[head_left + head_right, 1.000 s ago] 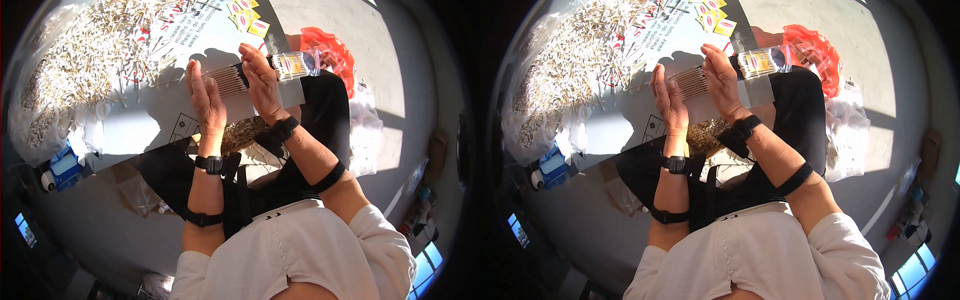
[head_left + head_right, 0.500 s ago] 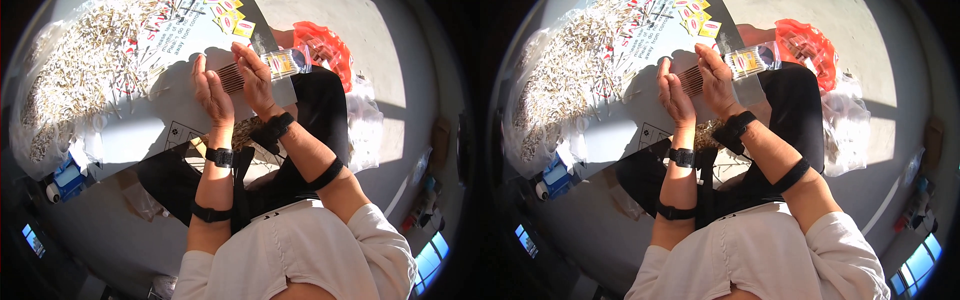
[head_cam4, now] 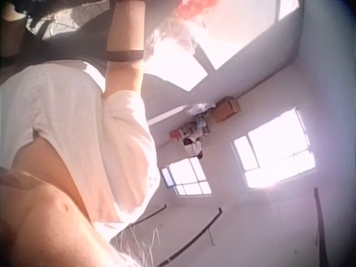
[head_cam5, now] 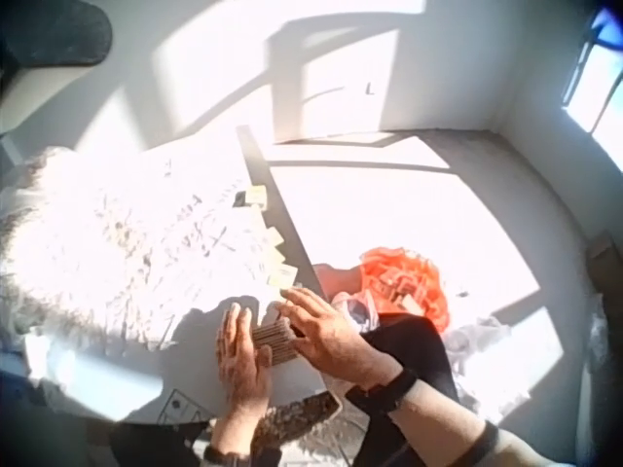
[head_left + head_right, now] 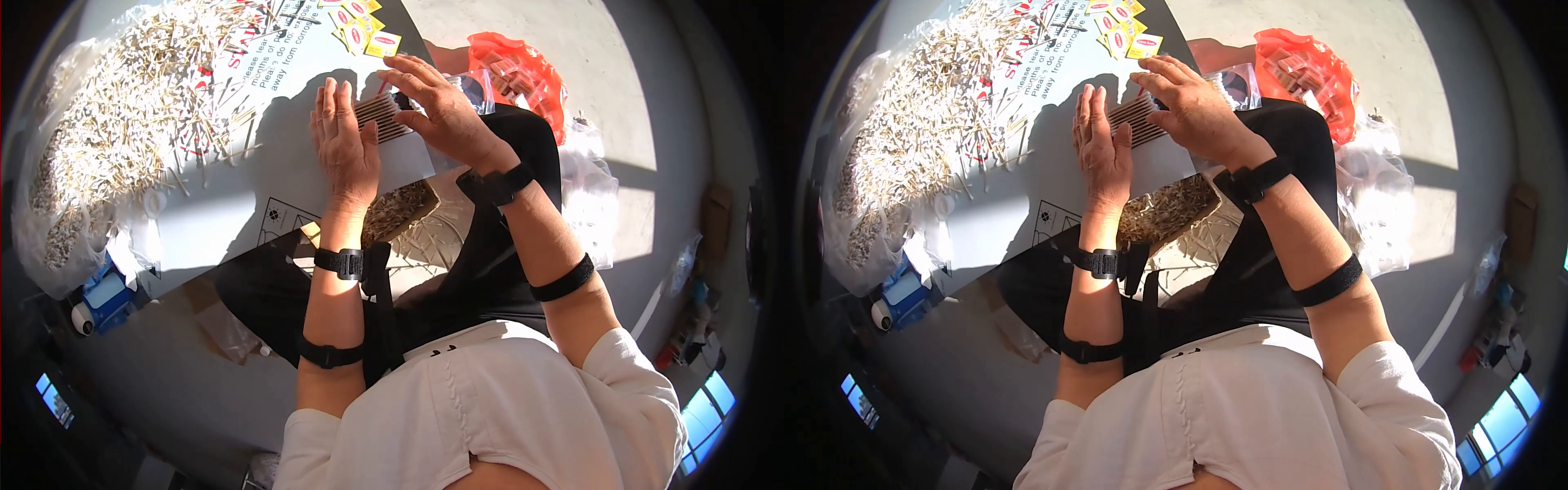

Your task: Sorting and aligning thin wooden sticks into a container or bundle on a table.

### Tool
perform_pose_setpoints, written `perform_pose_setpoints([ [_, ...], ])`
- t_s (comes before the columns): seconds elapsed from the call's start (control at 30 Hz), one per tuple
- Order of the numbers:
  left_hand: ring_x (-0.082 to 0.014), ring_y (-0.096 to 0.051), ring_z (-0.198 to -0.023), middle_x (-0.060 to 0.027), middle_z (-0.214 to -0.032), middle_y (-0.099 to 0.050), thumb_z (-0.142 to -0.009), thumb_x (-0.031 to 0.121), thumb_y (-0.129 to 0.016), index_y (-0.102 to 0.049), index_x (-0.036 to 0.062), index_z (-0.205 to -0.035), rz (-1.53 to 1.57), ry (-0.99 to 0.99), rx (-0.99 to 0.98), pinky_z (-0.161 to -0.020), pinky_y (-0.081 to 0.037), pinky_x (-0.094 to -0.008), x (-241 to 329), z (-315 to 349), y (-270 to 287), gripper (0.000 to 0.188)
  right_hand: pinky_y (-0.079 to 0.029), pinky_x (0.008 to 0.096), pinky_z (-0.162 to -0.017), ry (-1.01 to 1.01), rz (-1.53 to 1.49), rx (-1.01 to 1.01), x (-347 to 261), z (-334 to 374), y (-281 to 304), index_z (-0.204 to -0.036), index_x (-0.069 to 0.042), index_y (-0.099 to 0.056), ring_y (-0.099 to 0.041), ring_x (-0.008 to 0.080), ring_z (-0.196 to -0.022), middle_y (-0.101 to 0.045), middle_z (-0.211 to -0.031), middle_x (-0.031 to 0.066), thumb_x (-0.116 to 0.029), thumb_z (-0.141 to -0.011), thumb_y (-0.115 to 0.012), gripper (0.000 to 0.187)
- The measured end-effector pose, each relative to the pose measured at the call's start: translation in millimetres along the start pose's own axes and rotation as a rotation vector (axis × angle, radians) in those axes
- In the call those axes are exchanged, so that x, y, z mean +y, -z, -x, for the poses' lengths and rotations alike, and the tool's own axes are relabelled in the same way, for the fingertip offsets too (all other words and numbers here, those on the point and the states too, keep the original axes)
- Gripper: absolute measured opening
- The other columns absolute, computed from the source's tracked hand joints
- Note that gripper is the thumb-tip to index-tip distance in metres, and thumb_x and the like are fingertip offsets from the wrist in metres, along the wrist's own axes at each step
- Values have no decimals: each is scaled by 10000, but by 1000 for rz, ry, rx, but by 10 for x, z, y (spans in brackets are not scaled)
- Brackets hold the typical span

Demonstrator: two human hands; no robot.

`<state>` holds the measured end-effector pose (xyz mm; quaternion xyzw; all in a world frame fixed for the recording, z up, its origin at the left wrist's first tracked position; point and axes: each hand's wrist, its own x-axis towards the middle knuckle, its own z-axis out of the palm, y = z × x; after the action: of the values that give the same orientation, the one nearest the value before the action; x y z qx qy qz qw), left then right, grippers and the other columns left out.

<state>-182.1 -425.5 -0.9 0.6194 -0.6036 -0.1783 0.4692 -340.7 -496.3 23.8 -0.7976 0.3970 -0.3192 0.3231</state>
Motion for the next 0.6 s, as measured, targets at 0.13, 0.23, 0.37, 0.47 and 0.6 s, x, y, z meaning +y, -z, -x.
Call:
perform_pose_setpoints([
  [0.13,-321,-211,-1429,-187,-1536,-220,-887,430,-569,-265,9,-1454,-549,-92,-301,-1147,-146,-524,88,105,12,768,-260,419,-1145,237,444,-204,152,82,79,-1329,-108,-505,-359,227,-1358,-485,-1389,59,-252,-749,-747,645],
  [0.23,-263,-138,-1455,-120,-1568,-159,-897,408,-555,-209,71,-1494,-606,-49,-402,-1167,-94,-489,105,138,-16,768,-272,424,-1137,285,577,-279,202,148,37,-1342,-124,-500,-374,213,-1348,-469,-1404,40,-253,-767,-730,632],
  [0.37,-257,-144,-1454,-115,-1566,-168,-902,409,-549,-213,69,-1492,-612,-49,-396,-1167,-99,-488,81,150,-21,760,-250,429,-1144,273,536,-202,198,196,54,-1349,-140,-493,-362,207,-1356,-451,-1420,38,-276,-811,-686,588],
  [0.47,-255,-158,-1450,-113,-1560,-188,-900,422,-553,-219,70,-1489,-634,-50,-395,-1167,-106,-487,74,178,-9,763,-223,451,-1146,181,555,-54,243,230,187,-1383,-143,-448,-334,240,-1373,-415,-1447,55,-302,-862,-627,574],
  [0.6,-254,-182,-1442,-114,-1553,-208,-900,441,-550,-227,64,-1484,-615,-73,-356,-1167,-114,-482,89,178,-27,766,-174,483,-1149,50,648,-94,384,405,234,-1445,-149,-350,-275,289,-1400,-328,-1502,83,-364,-937,-510,575],
])
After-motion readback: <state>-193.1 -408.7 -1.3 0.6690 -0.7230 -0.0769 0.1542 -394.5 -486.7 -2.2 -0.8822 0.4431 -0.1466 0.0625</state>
